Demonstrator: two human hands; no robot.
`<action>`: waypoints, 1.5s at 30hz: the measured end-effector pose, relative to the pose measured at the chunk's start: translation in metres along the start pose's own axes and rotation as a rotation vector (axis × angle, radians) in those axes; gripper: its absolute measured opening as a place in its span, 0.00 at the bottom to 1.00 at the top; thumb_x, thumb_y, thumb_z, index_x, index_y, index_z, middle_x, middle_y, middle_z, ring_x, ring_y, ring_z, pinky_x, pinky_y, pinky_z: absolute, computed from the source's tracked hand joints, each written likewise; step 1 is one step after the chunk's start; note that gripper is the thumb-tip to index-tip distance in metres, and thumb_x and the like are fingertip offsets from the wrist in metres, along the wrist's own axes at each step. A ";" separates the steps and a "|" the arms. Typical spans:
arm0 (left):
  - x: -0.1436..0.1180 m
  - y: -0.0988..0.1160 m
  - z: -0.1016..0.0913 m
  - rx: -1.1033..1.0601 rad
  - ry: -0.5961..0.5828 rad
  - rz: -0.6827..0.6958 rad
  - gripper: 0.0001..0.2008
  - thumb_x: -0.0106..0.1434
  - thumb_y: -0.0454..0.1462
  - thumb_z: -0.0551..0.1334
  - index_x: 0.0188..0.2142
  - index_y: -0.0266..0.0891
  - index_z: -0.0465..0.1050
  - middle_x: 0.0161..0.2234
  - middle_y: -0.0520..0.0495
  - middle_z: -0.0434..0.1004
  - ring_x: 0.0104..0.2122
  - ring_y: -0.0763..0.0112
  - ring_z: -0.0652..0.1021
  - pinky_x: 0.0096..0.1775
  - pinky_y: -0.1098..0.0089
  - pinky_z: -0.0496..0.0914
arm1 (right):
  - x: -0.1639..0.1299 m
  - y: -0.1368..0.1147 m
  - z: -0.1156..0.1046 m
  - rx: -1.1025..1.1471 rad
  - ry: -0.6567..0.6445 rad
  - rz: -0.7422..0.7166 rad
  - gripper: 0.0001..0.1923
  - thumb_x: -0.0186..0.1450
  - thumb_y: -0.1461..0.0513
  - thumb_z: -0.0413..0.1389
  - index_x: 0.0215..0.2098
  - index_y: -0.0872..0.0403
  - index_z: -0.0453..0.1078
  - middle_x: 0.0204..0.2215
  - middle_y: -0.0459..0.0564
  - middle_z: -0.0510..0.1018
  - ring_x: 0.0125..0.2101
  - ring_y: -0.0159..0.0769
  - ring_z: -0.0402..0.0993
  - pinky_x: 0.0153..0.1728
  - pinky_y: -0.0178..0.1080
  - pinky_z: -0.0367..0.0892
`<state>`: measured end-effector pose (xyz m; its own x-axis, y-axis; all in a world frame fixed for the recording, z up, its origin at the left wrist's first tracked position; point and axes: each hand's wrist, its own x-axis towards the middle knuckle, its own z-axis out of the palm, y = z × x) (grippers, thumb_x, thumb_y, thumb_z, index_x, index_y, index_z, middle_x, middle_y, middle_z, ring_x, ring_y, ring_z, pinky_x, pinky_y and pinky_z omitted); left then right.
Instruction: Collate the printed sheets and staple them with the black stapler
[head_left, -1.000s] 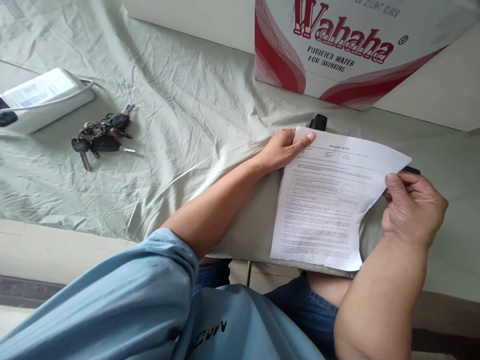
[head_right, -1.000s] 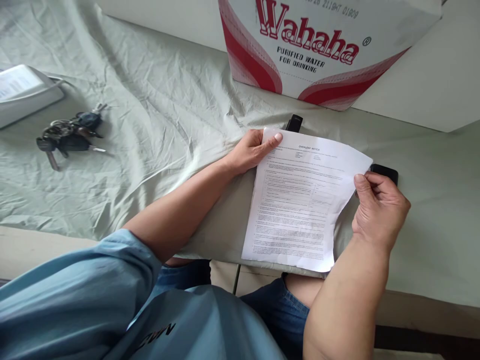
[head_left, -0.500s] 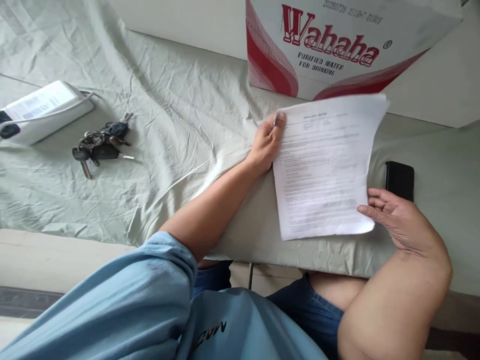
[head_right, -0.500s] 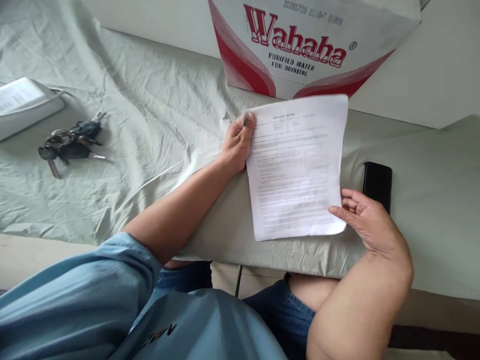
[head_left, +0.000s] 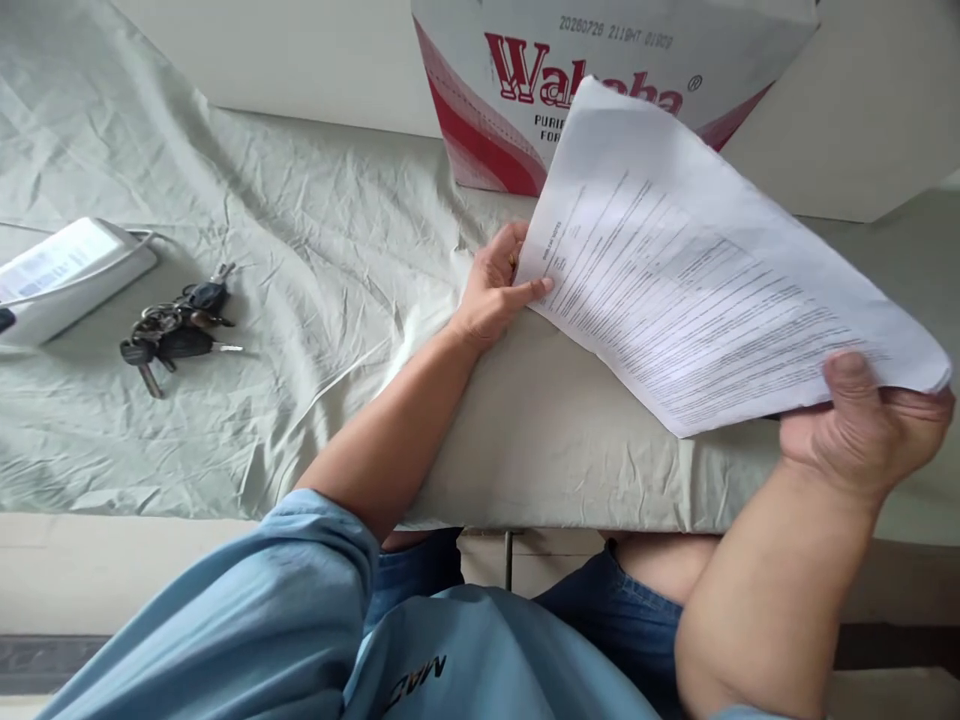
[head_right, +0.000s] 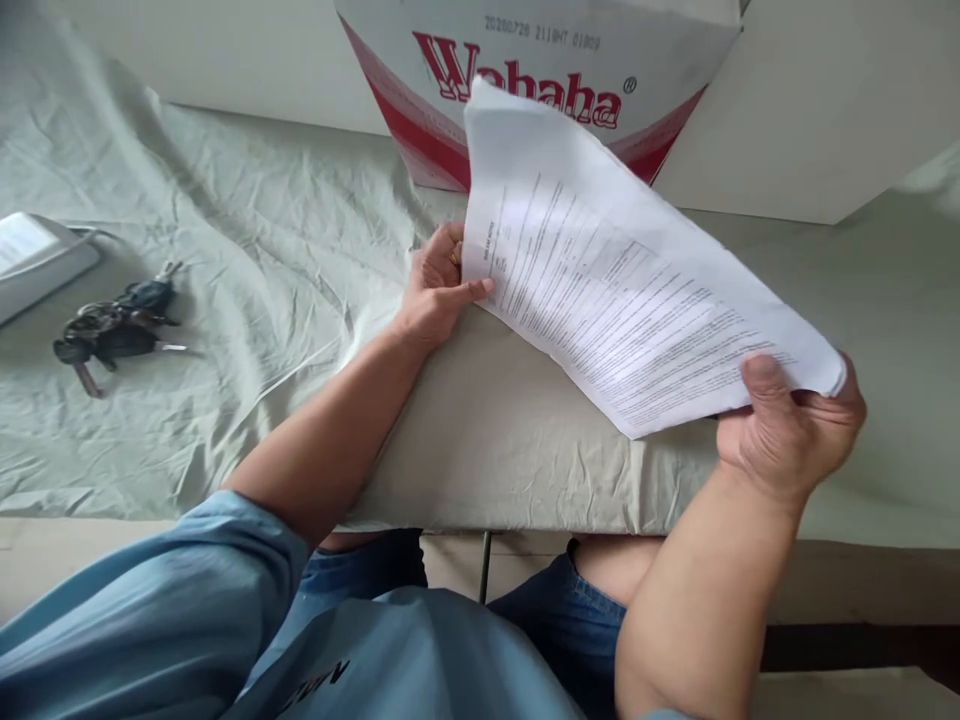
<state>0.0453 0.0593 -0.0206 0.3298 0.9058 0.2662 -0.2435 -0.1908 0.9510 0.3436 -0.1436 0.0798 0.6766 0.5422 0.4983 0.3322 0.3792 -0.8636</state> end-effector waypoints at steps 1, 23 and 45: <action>-0.001 0.000 0.001 0.028 -0.029 -0.021 0.29 0.57 0.56 0.83 0.48 0.45 0.80 0.41 0.47 0.84 0.50 0.50 0.87 0.50 0.52 0.83 | -0.003 -0.002 0.001 -0.014 -0.066 0.063 0.26 0.49 0.47 0.85 0.36 0.47 0.82 0.39 0.49 0.87 0.52 0.61 0.88 0.62 0.73 0.79; -0.003 0.035 -0.009 0.037 -0.213 -0.316 0.22 0.61 0.55 0.79 0.37 0.41 0.81 0.30 0.47 0.83 0.28 0.66 0.81 0.29 0.66 0.77 | -0.011 -0.003 -0.046 -0.325 -0.321 0.717 0.37 0.52 0.37 0.83 0.52 0.45 0.88 0.54 0.55 0.91 0.61 0.57 0.86 0.76 0.65 0.71; -0.010 0.059 0.008 0.397 -0.556 -0.340 0.12 0.64 0.47 0.71 0.37 0.40 0.82 0.31 0.52 0.81 0.32 0.70 0.76 0.34 0.69 0.68 | -0.027 0.023 0.007 -0.478 -0.590 0.773 0.28 0.61 0.37 0.76 0.24 0.45 0.72 0.19 0.42 0.72 0.27 0.44 0.78 0.26 0.43 0.73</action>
<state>0.0347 0.0359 0.0345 0.7645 0.6349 -0.1116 0.2655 -0.1524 0.9520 0.3281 -0.1442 0.0470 0.4326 0.8325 -0.3461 0.2595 -0.4826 -0.8365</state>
